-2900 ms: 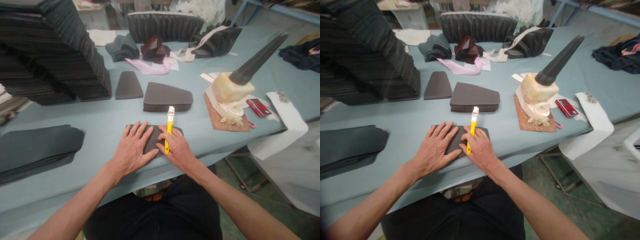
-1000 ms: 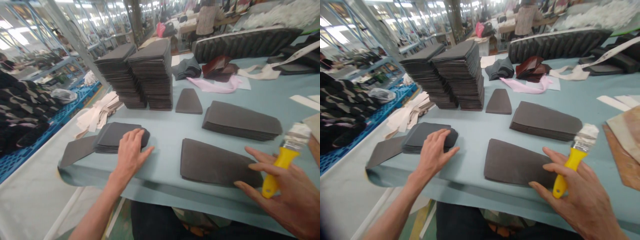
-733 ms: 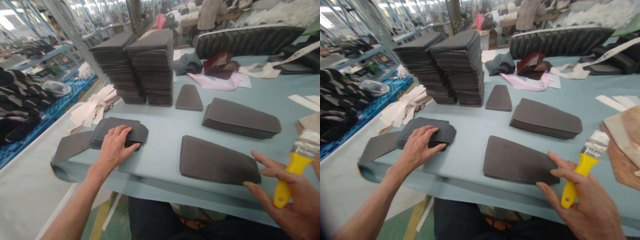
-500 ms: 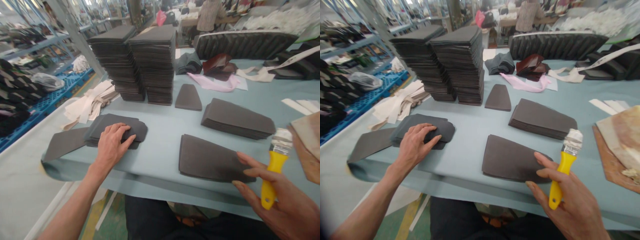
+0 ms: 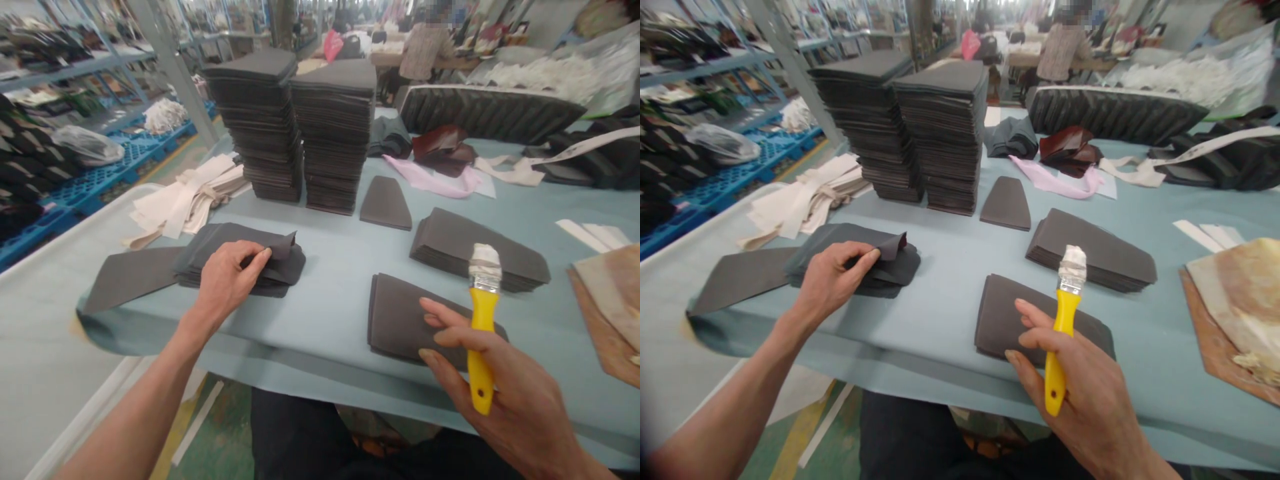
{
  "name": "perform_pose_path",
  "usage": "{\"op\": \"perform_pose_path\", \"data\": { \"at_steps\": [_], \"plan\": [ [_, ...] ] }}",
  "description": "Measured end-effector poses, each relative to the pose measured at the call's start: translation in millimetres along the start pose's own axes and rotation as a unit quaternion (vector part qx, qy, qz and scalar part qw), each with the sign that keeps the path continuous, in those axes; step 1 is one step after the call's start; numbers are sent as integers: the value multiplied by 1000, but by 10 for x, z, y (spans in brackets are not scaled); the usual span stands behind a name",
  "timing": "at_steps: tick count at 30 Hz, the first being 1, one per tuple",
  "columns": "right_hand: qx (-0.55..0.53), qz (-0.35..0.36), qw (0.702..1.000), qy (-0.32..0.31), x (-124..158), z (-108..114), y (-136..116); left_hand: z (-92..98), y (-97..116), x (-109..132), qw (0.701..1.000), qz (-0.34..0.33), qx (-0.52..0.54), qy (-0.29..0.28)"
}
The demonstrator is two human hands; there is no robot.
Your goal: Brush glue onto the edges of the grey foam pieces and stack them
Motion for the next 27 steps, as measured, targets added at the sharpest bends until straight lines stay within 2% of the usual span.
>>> {"op": "perform_pose_path", "data": {
  "at_steps": [2, 6, 9, 12, 15, 18, 22, 25, 27],
  "plan": [
    [-16, 4, 1000, 2, -95, -32, -74, 52, -19, -23, 999, 12, 31, 34],
    [-77, -14, 997, 4, -397, -114, -248, 192, 53, 17, 988, 20, 57, 141],
    [-134, -41, 990, 9, -700, -251, -415, 246, 243, 169, 979, 7, 57, 195],
    [-217, -86, 972, 8, -974, -469, -577, 196, 497, 388, 971, -52, 48, 226],
    [-258, -124, 958, 35, -1139, -669, -697, 10, 702, 587, 965, -108, 71, 227],
    [-257, -134, 955, 60, -1207, -774, -744, -251, 794, 740, 964, -99, 116, 217],
    [-268, -74, 960, 43, -1248, -750, -679, -491, 773, 914, 957, -25, 198, 211],
    [-260, -13, 965, 23, -1277, -613, -588, -497, 687, 934, 944, 52, 265, 191],
    [-249, 20, 968, 4, -1307, -486, -552, -440, 623, 857, 924, 91, 335, 160]
  ]
}}
Point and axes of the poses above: each hand's wrist, its own x-axis away from the middle knuckle, its own z-axis out of the back of the hand, y = z × x, the point moved 2 cm from there along -x, towards the middle knuckle, and after that the axes turned 1 degree about -y, right-handed, at the moved point
